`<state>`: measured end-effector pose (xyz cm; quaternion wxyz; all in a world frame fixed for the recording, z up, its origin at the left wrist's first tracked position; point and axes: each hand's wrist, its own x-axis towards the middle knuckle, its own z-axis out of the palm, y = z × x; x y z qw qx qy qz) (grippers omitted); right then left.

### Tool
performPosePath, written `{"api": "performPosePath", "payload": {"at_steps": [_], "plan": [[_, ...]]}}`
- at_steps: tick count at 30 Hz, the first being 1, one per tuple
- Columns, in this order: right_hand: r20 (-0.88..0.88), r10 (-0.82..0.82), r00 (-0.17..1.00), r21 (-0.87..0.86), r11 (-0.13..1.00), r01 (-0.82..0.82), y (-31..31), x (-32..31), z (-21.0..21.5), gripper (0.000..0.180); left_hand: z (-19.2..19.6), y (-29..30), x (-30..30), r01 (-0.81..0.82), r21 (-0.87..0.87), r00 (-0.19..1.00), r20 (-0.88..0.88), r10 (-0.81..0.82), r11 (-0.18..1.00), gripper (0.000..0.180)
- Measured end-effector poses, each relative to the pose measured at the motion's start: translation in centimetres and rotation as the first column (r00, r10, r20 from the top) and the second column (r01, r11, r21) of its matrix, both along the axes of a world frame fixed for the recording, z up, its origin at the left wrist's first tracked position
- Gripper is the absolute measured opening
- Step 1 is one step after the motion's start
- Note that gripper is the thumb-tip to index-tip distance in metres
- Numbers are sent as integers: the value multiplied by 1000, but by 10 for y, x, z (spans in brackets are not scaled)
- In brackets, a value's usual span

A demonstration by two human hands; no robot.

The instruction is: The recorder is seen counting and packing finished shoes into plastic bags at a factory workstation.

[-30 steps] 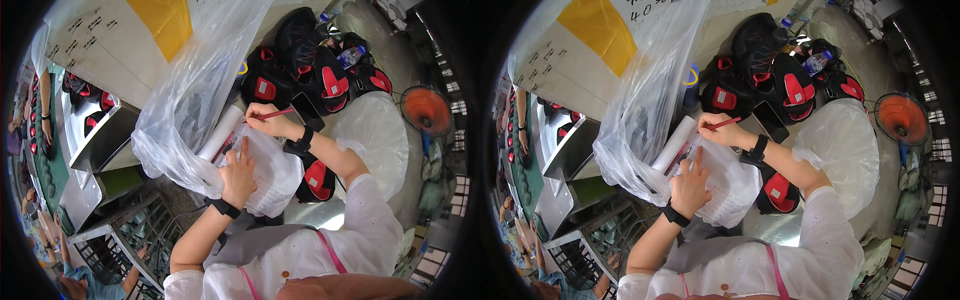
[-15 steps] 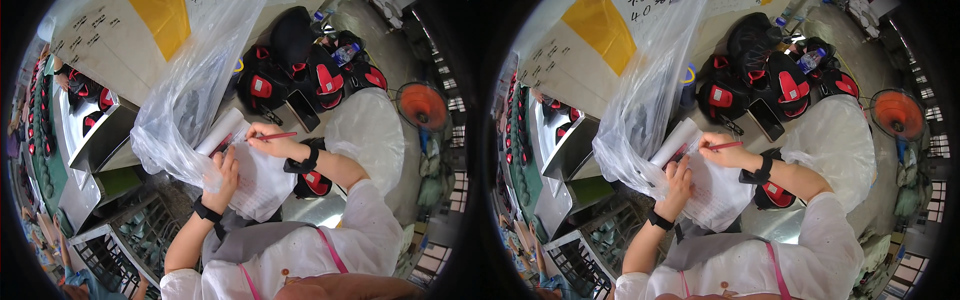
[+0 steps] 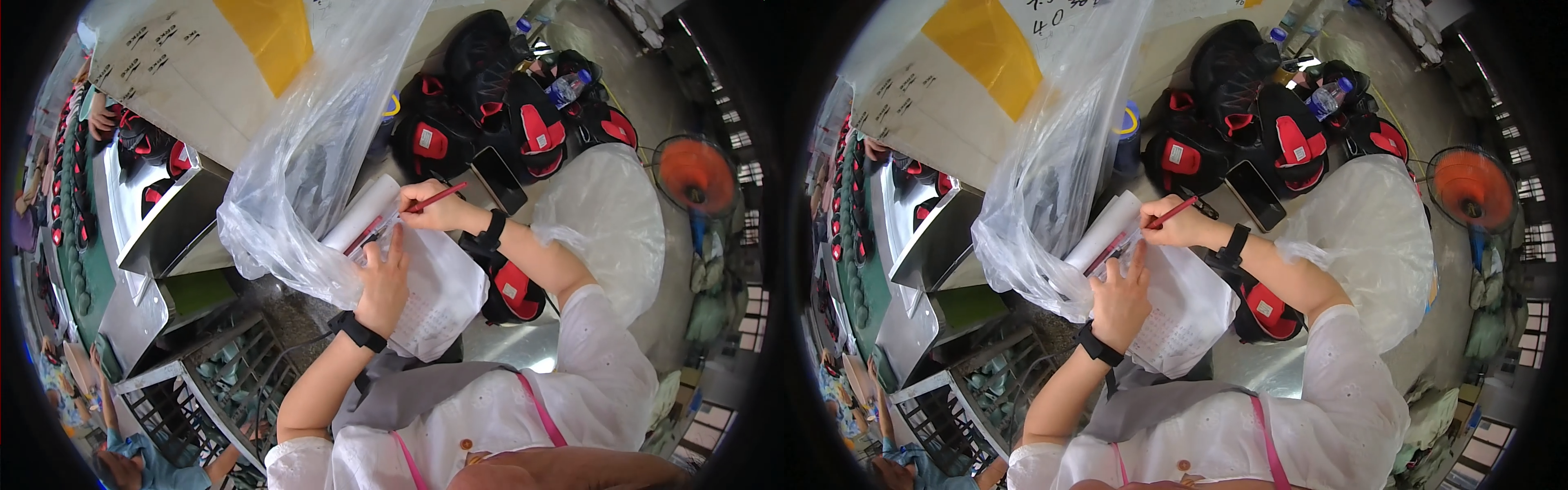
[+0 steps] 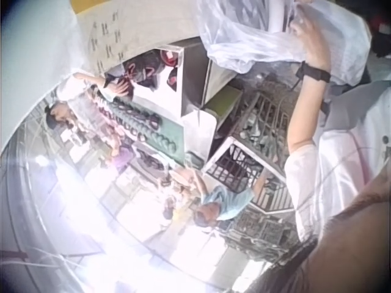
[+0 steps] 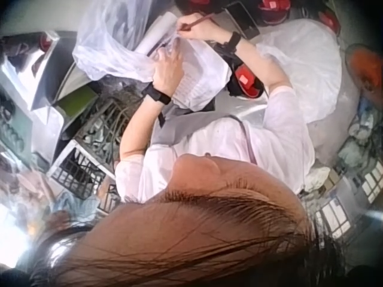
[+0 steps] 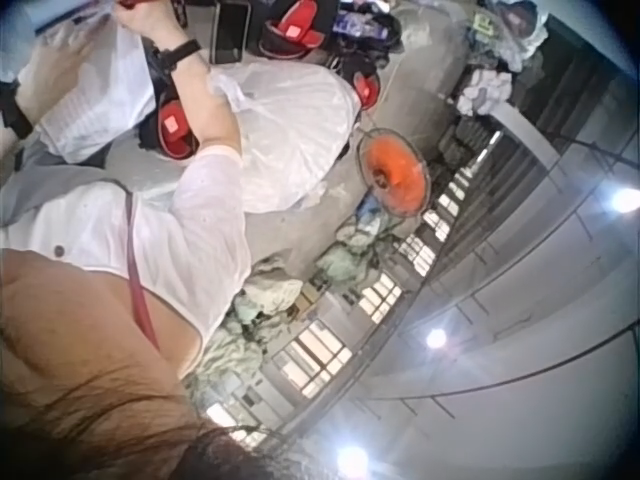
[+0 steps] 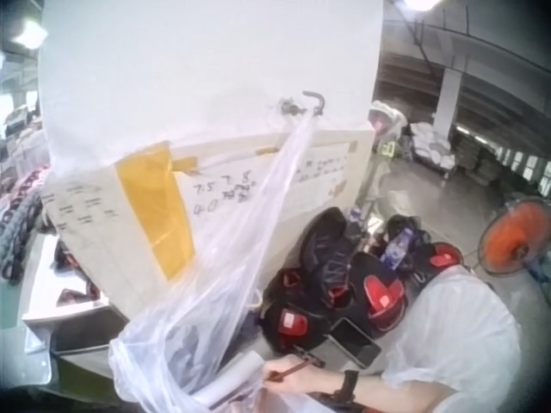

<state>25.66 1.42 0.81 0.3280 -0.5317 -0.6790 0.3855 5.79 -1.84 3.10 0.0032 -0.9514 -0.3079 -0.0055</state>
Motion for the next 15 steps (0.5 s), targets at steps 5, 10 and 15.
{"api": "performPosePath", "payload": {"at_steps": [5, 10, 15], "plan": [[-30, -24, 999, -62, 998, 22, 0, 1, 1, 13, -3, 1, -1, -18, 24, 998, 68, 16, 1000, 21], [-26, -14, 1000, -74, 997, 12, 1, 0, 1, 12, 0, 2, -1, -23, -2, 996, 90, 23, 1000, 20], [-25, -5, 1000, -23, 1000, 4, 1, 0, -3, 12, -1, 5, 0, -24, -7, 996, 84, 25, 1000, 23]]}}
